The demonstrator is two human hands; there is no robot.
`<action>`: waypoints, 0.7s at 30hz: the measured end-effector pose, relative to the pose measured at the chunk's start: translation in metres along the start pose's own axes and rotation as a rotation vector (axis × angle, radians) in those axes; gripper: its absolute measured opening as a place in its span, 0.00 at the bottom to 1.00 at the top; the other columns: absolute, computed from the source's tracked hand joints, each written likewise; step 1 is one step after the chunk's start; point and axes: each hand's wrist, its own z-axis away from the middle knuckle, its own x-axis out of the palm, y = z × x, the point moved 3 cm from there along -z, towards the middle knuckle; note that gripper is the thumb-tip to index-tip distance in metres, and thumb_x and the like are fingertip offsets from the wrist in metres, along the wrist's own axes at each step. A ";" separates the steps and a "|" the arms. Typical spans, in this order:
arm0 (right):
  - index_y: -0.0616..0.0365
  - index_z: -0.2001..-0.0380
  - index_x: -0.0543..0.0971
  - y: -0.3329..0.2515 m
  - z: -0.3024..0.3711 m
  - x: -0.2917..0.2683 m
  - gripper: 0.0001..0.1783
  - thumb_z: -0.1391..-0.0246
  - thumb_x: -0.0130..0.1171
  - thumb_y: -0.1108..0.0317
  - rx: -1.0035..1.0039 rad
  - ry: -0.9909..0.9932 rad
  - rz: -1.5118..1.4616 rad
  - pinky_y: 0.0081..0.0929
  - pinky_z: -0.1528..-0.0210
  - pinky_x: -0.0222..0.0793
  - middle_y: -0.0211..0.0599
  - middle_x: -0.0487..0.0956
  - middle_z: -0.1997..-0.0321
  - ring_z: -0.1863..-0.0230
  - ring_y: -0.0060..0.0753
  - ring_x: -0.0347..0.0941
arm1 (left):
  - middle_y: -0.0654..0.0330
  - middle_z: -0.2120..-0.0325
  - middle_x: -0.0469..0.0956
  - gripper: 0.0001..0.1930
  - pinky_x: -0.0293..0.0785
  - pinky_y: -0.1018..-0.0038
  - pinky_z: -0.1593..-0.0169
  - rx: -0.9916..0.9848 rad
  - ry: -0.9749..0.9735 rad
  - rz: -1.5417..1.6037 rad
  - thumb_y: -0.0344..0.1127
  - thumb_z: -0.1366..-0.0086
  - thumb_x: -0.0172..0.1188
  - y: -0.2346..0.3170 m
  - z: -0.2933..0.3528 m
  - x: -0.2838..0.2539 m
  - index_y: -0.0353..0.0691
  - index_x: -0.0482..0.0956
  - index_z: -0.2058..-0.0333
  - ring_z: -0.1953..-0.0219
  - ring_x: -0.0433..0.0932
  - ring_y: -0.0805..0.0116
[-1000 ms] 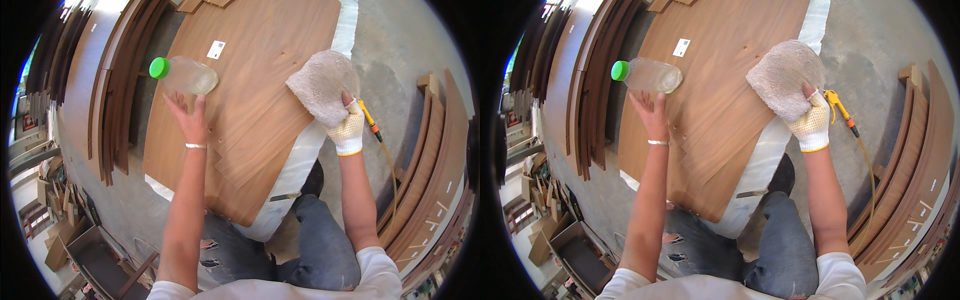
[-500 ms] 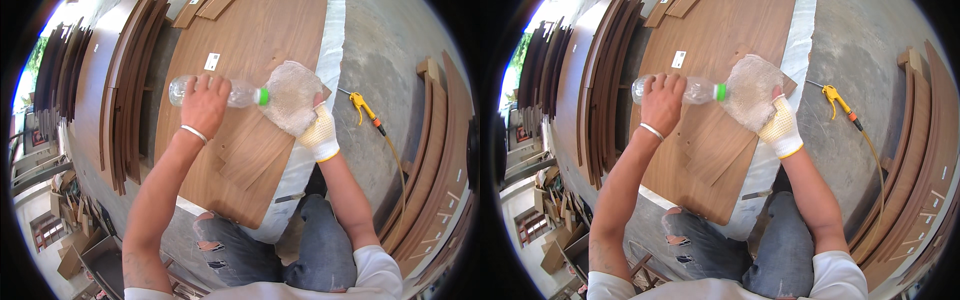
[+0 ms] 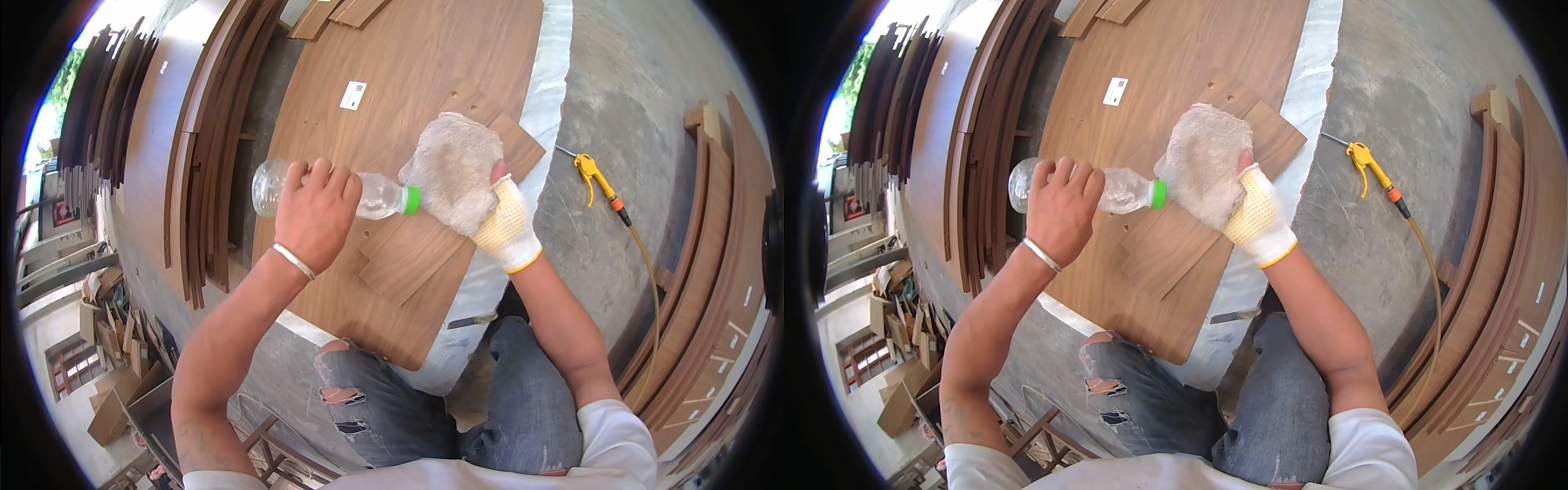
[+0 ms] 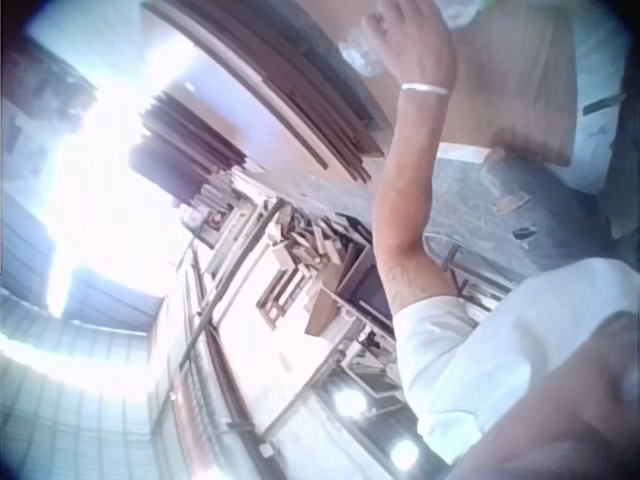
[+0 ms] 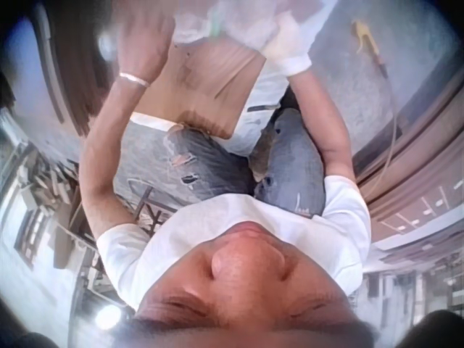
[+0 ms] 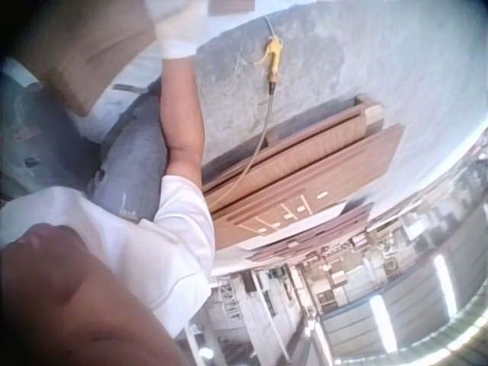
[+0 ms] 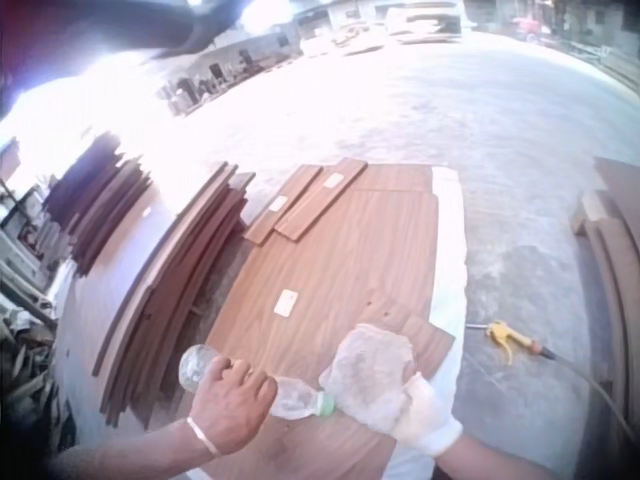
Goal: The person wipes wooden planks with a cloth and applies liquid from a spray gun. They handle multiple planks, wiping surfaces and edges, then set them aside.
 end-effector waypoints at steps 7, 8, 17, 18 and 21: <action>0.53 0.24 0.60 0.020 0.001 -0.003 0.37 0.24 0.43 0.42 0.114 0.013 -0.062 0.59 0.22 0.56 0.45 0.65 0.22 0.23 0.51 0.60 | 0.56 0.56 0.79 0.22 0.66 0.54 0.34 -0.201 0.080 0.109 0.27 0.46 0.67 -0.027 0.033 0.044 0.40 0.77 0.50 0.46 0.76 0.55; 0.53 0.24 0.60 0.018 0.003 0.001 0.37 0.24 0.44 0.42 0.097 0.013 -0.037 0.59 0.22 0.56 0.45 0.65 0.23 0.23 0.52 0.61 | 0.55 0.53 0.80 0.24 0.65 0.52 0.32 -0.259 0.091 0.155 0.27 0.46 0.69 -0.034 0.037 0.053 0.41 0.77 0.49 0.44 0.76 0.54; 0.52 0.26 0.64 -0.024 0.014 -0.002 0.36 0.26 0.47 0.41 -0.056 0.075 0.115 0.57 0.28 0.66 0.45 0.70 0.26 0.28 0.53 0.68 | 0.58 0.46 0.79 0.26 0.74 0.67 0.38 -1.130 0.883 1.346 0.24 0.39 0.72 -0.099 0.100 0.163 0.36 0.71 0.44 0.43 0.78 0.65; 0.52 0.27 0.65 -0.031 0.017 -0.001 0.36 0.26 0.47 0.41 -0.102 0.125 0.174 0.57 0.28 0.67 0.44 0.70 0.27 0.29 0.53 0.68 | 0.57 0.46 0.79 0.26 0.73 0.67 0.38 -1.128 0.924 1.345 0.24 0.38 0.72 -0.098 0.098 0.169 0.36 0.71 0.44 0.43 0.78 0.64; 0.48 0.28 0.68 -0.046 0.020 -0.005 0.34 0.26 0.47 0.40 -0.204 0.205 0.289 0.55 0.30 0.69 0.41 0.72 0.28 0.30 0.50 0.70 | 0.55 0.43 0.77 0.30 0.72 0.64 0.36 -1.167 0.853 1.339 0.27 0.37 0.73 -0.090 0.105 0.174 0.33 0.69 0.39 0.40 0.76 0.62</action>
